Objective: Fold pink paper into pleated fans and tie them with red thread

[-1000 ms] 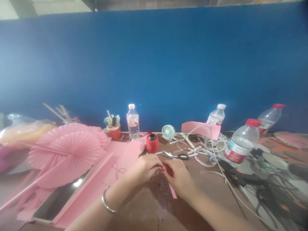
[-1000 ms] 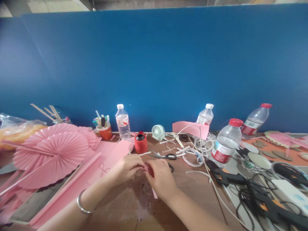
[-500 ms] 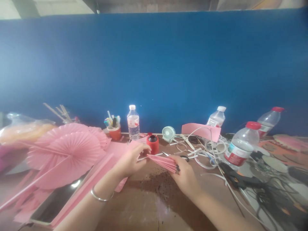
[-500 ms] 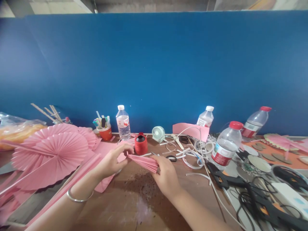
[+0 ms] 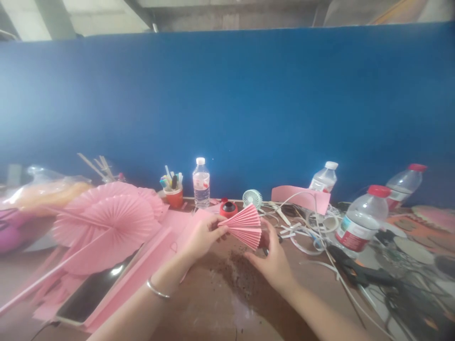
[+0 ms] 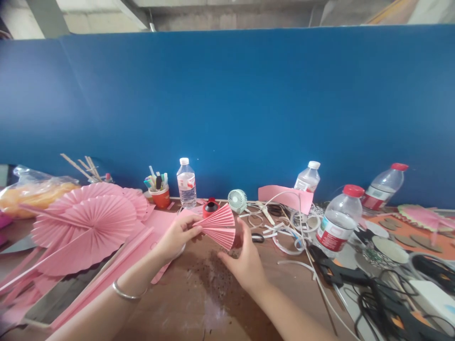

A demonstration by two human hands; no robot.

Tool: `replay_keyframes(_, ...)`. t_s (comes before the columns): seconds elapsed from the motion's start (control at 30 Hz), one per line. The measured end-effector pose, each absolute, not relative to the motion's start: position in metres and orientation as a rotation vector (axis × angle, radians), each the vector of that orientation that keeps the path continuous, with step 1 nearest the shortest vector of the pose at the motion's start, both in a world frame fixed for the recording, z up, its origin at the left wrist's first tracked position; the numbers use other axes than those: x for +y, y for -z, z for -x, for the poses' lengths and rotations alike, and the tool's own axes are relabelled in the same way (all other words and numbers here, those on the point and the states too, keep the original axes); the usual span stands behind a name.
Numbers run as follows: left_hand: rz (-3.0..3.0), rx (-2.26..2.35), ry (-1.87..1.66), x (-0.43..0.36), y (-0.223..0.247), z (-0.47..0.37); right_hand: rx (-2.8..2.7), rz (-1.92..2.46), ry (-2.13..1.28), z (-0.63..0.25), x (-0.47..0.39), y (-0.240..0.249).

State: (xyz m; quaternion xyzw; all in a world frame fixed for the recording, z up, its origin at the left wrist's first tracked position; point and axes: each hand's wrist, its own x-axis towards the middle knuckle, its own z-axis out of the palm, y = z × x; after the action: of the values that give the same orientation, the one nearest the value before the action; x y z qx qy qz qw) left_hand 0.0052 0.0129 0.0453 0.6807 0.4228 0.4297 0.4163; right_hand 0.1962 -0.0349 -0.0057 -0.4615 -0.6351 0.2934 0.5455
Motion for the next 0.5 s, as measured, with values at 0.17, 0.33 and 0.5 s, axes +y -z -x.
replay_keyframes(0.17, -1.558, 0.958, -0.886, 0.012, -0.039, -0.01, -1.398, 0.995, -0.936, -0.195, -0.031, 0.008)
replay_keyframes(0.33, -1.66, 1.047, -0.847, 0.012, -0.031, -0.011, -1.277, 1.039, -1.008, -0.198, -0.028, 0.01)
replay_keyframes(0.5, -1.389, 0.972, -1.035, 0.012, -0.034, -0.01, -1.115, 0.994, -1.087, -0.198, -0.026, 0.014)
